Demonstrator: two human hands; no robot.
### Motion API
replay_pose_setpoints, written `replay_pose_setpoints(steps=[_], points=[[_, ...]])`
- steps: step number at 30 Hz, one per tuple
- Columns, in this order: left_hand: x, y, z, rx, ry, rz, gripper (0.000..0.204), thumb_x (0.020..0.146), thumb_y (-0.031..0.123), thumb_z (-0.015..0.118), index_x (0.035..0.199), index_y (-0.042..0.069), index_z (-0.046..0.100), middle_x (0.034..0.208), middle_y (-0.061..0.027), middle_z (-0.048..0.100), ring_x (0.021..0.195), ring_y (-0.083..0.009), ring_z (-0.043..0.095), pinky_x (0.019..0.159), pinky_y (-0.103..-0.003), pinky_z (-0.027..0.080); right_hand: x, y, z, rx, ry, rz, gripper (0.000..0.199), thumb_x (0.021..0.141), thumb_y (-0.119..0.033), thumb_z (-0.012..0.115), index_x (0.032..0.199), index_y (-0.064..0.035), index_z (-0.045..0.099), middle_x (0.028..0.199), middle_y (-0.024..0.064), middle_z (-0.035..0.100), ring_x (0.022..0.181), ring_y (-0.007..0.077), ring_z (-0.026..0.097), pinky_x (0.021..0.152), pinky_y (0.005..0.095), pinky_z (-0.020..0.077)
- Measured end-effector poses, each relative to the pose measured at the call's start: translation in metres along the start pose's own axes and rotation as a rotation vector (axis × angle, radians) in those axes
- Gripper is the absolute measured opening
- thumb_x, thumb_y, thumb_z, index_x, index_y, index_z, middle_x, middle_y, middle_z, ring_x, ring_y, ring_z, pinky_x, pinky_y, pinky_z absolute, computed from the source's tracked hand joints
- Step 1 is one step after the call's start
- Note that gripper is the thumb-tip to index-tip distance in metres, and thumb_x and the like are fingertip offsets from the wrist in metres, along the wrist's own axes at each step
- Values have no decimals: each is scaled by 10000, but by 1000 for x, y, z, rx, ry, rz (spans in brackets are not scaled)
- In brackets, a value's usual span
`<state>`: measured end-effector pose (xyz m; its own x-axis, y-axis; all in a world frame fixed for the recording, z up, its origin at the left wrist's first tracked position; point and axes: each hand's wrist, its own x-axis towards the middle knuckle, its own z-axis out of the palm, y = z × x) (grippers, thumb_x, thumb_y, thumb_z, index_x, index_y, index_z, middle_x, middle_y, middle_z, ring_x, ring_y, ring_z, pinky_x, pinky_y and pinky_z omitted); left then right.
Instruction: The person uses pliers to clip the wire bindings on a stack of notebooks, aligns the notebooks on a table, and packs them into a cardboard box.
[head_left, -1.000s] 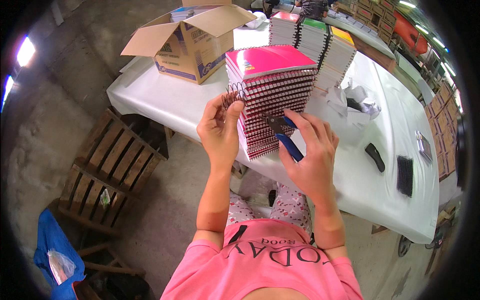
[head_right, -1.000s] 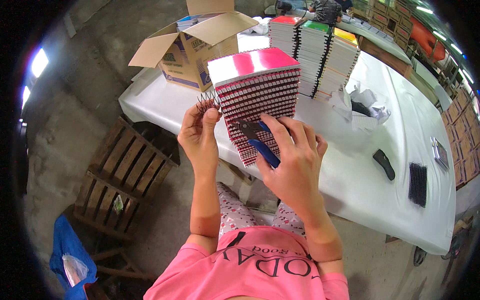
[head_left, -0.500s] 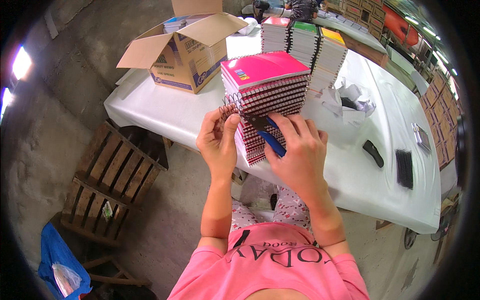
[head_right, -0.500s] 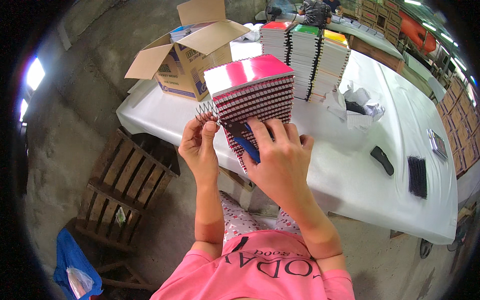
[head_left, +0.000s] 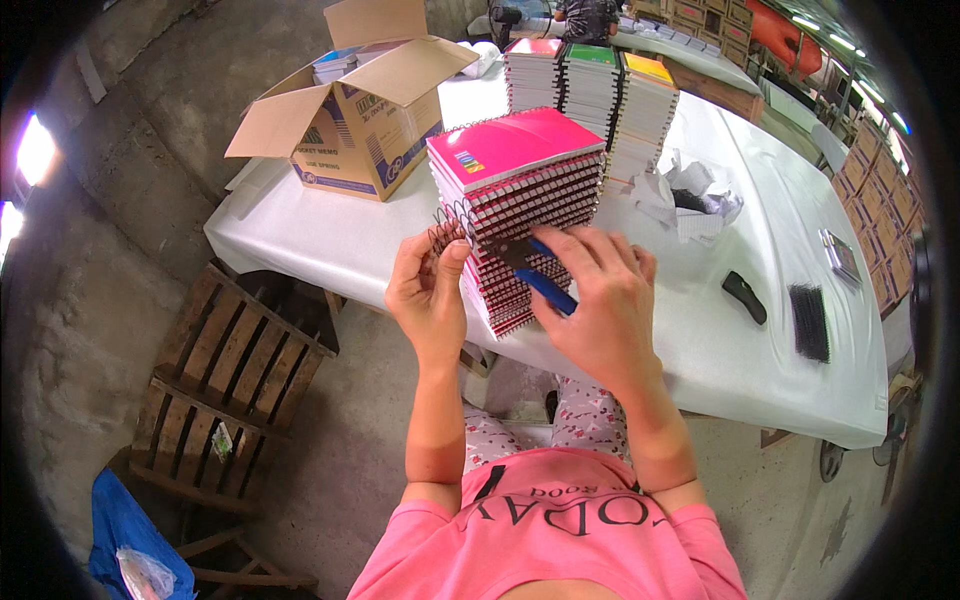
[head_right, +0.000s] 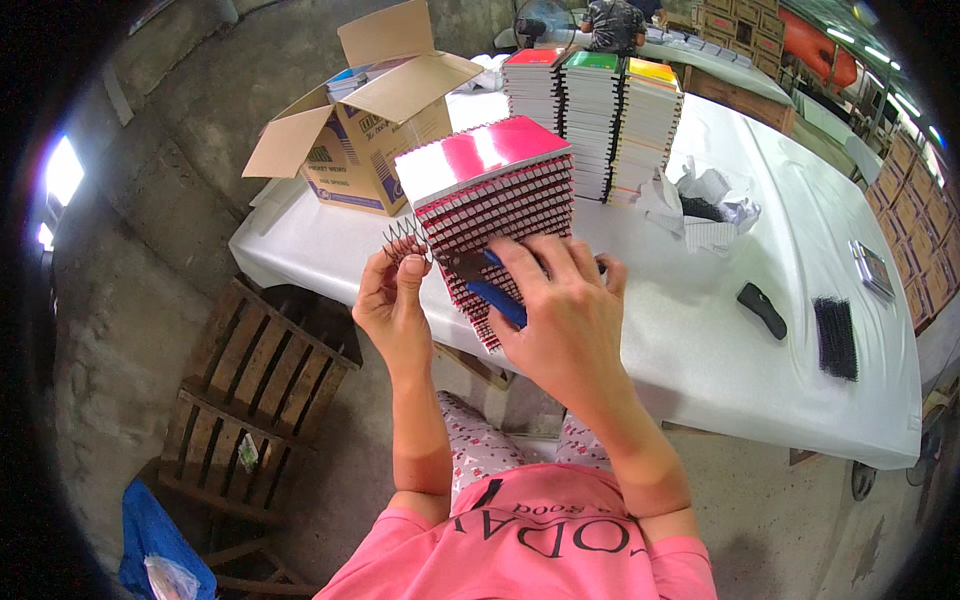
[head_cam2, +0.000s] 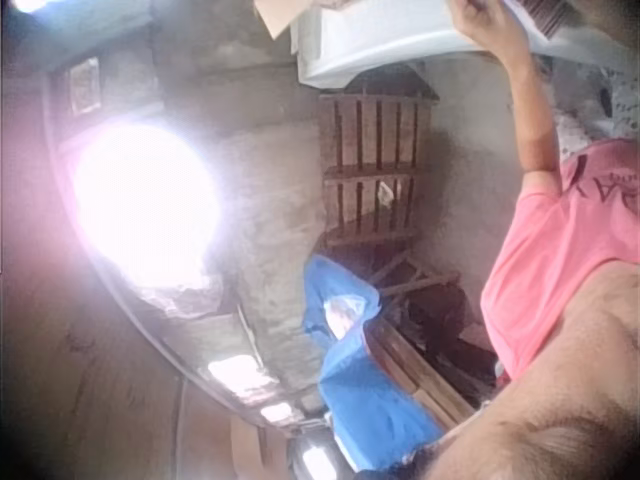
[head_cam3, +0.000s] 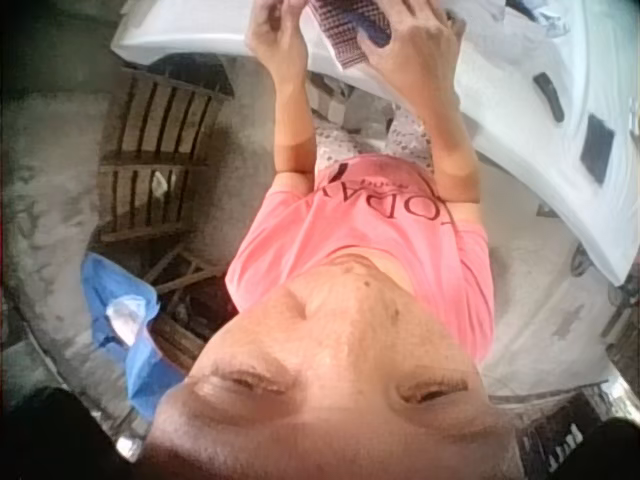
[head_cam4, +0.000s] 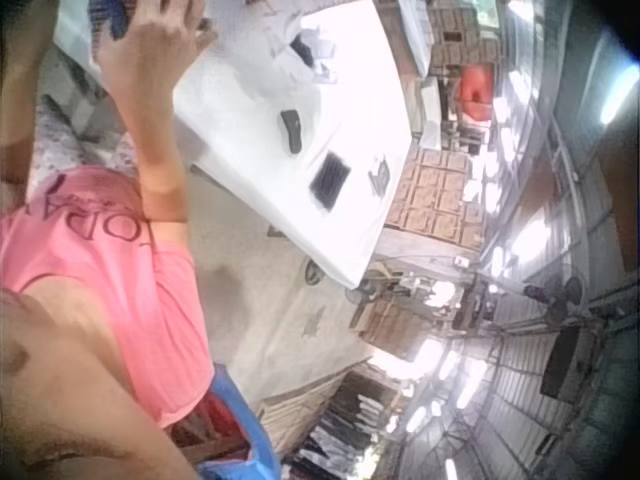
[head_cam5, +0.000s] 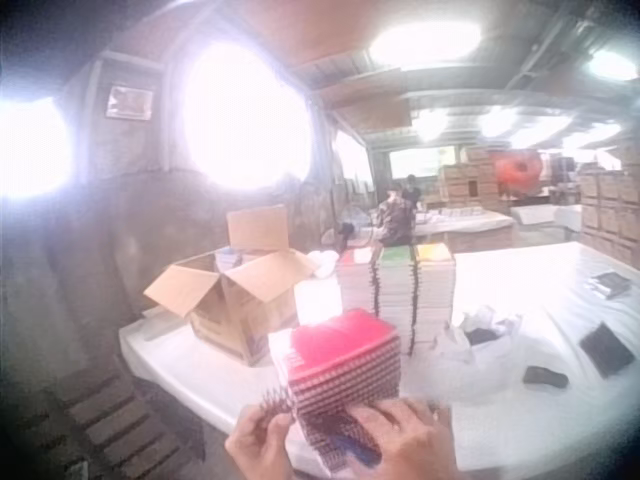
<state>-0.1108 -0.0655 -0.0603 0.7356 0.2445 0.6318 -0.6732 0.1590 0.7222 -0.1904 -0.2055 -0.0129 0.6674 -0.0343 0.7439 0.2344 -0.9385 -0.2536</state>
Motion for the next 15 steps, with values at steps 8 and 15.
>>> replay_pose_setpoints(steps=[8,15], points=[[-2,3,4,-47,-5,-5,215,815,35,702,1008,-35,635,880,-25,603,767,-66,519,701,-182,439,3,-9,4,-97,24,2,489,642,-270,759,1092,-158,603,986,5,578,950,196,538,810,412,330],[-1,-2,-1,51,-3,102,236,748,-4,740,966,-34,656,841,-48,619,762,-101,559,692,-211,460,5,-12,1,-60,17,-1,384,666,-269,747,1004,-132,628,806,19,585,726,207,591,612,348,419]])
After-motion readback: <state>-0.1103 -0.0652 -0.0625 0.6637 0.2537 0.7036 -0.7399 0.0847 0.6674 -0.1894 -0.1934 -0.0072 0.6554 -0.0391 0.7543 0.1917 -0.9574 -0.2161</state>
